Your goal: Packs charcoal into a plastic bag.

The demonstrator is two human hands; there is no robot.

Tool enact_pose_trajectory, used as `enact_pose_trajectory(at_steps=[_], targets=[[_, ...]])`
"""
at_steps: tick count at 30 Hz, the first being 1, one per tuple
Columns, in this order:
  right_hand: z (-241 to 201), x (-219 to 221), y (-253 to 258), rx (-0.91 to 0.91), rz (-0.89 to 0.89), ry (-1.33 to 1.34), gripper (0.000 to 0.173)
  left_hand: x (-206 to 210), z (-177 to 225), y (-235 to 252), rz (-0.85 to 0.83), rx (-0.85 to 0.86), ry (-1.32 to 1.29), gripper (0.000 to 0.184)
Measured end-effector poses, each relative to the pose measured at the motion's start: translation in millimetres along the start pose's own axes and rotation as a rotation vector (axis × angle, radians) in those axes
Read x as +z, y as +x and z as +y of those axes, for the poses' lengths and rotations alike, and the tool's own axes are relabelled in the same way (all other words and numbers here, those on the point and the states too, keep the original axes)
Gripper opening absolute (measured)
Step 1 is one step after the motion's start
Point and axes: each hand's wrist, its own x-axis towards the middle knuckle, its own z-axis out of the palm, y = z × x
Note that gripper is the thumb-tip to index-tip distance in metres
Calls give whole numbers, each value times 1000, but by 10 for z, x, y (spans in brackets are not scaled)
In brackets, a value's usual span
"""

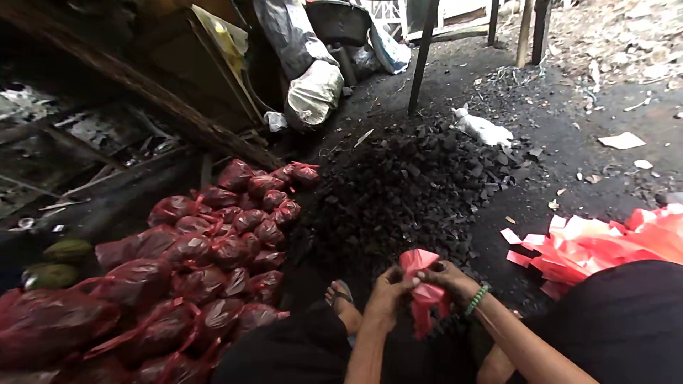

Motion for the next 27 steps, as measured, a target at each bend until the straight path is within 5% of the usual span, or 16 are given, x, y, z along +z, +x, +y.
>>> enact_pose_trajectory(at_steps=[6, 10, 14, 16, 18, 19, 22, 24, 27], targets=[[-118, -329, 272, -52, 71, -585, 24, -478, 153, 6, -101, 165, -653, 12], [-102, -474, 438, 18, 207, -820, 28, -502, 300, 157, 158, 250, -792, 33], [-37, -626, 615, 157, 203, -1028, 47, -453, 218, 488, 363, 248, -539, 17], [-29, -612, 684, 133, 55, -959, 89, -364, 147, 640, 305, 260, -249, 16], [-31, -467, 732, -50, -74, -736, 103, -217, 113, 744, 106, 189, -7, 16], [-52, -376, 777, -128, -131, -669, 94, -161, 110, 807, -36, 147, 117, 14], [-194, -303, 990, -206, -105, -768, 31, -198, 178, 1068, -359, 39, 738, 21], [-229, -489, 1197, -140, -21, -727, 19, -366, 148, 1268, -322, -103, 1241, 28], [-229, -744, 1548, -137, 54, -443, 8, -640, 35, 1556, -11, -201, 1442, 37]])
